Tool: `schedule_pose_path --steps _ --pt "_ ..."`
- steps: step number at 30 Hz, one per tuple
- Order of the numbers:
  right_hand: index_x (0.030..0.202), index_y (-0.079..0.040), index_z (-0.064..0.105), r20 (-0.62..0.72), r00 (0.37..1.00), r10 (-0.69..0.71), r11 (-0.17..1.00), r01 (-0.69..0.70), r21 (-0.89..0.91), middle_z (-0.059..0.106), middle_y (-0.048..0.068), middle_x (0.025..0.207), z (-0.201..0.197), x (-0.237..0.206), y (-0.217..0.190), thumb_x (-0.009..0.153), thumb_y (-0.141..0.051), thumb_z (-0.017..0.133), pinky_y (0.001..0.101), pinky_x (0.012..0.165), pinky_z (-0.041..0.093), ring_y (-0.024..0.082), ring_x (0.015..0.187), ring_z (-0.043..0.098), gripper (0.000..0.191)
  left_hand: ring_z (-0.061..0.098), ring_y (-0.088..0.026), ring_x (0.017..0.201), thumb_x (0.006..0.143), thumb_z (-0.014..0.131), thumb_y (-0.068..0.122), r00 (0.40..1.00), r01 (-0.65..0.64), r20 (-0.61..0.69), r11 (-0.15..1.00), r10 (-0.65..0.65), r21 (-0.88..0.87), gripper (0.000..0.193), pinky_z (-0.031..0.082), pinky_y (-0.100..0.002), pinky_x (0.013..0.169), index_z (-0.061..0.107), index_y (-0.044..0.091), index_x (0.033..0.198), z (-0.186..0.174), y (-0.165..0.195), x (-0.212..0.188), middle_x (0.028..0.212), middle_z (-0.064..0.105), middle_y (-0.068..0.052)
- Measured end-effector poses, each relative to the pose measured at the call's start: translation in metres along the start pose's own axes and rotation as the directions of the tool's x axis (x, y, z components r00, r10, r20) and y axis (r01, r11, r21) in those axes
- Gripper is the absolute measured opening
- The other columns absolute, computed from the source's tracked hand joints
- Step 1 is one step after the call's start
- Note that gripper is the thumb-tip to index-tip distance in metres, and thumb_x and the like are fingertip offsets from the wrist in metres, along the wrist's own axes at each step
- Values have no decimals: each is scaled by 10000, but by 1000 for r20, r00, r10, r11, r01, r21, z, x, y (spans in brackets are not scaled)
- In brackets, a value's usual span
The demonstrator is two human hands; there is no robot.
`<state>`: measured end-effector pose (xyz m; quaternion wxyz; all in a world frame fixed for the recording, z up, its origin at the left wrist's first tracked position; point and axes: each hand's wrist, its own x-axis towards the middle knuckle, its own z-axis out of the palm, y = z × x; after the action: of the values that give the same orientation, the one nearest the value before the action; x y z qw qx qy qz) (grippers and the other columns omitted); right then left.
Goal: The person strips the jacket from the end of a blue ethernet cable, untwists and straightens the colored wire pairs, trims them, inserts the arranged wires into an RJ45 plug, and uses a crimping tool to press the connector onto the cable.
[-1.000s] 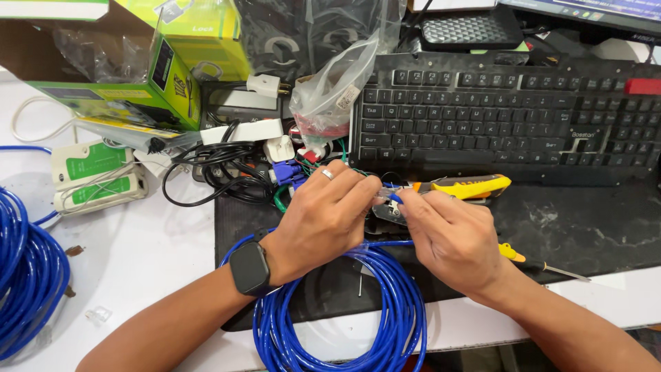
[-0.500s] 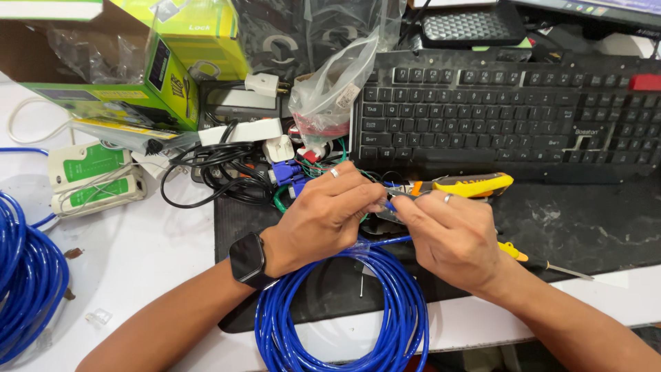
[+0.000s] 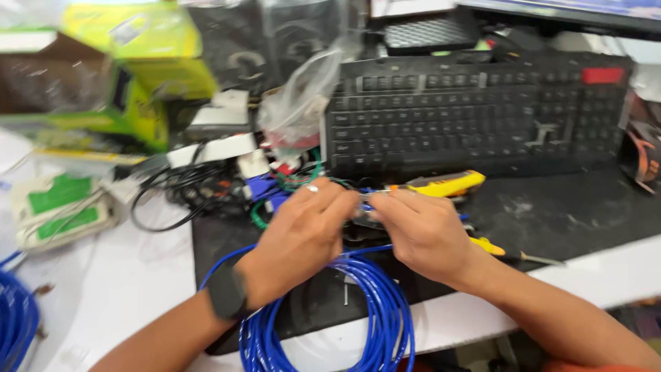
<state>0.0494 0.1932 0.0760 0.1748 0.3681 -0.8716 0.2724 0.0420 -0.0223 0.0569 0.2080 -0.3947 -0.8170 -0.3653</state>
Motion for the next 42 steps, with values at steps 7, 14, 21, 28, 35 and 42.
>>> schedule_pose_path --steps 7,14,21,28,35,42 --pt "1150 17 613 226 973 43 999 -48 15 632 142 927 -18 -10 1 821 29 641 439 809 506 337 910 627 330 634 -362 854 849 600 7 922 261 289 965 -258 29 171 490 -454 710 546 -8 1010 -15 22 -1 877 618 -162" --pt "1105 -7 650 214 976 46 997 -32 -66 671 140 975 -20 -6 5 791 40 614 445 815 519 348 951 651 319 626 -334 757 822 615 30 941 157 250 951 -226 266 115 508 -433 665 552 24 918 10 21 -1 830 590 -154" --pt "1127 24 644 338 909 245 926 -322 195 718 135 863 -29 -3 7 881 35 572 430 744 534 351 834 695 256 627 -344 798 740 610 -40 984 138 100 985 -148 103 240 506 -439 711 573 29 966 25 17 -5 849 596 -137" --pt "1034 -5 680 310 923 227 936 -295 192 726 119 835 -16 -9 22 778 85 543 410 721 550 321 803 708 304 626 -375 789 784 601 -61 971 220 101 975 -217 -21 186 492 -472 707 555 20 945 34 7 -8 811 613 -162" --pt "944 -9 663 117 983 145 974 -162 159 681 148 796 13 -16 22 811 67 633 425 606 518 356 722 677 156 631 -382 757 768 599 -74 963 265 75 960 -259 -91 177 500 -477 668 555 9 919 37 2 -17 791 621 -167" --pt "887 -9 634 118 983 139 976 -157 155 671 139 771 18 -16 22 803 73 619 416 589 514 347 701 673 118 629 -382 760 735 598 -78 975 216 85 965 -205 -149 212 512 -472 689 540 -2 924 39 -3 -18 802 608 -169"
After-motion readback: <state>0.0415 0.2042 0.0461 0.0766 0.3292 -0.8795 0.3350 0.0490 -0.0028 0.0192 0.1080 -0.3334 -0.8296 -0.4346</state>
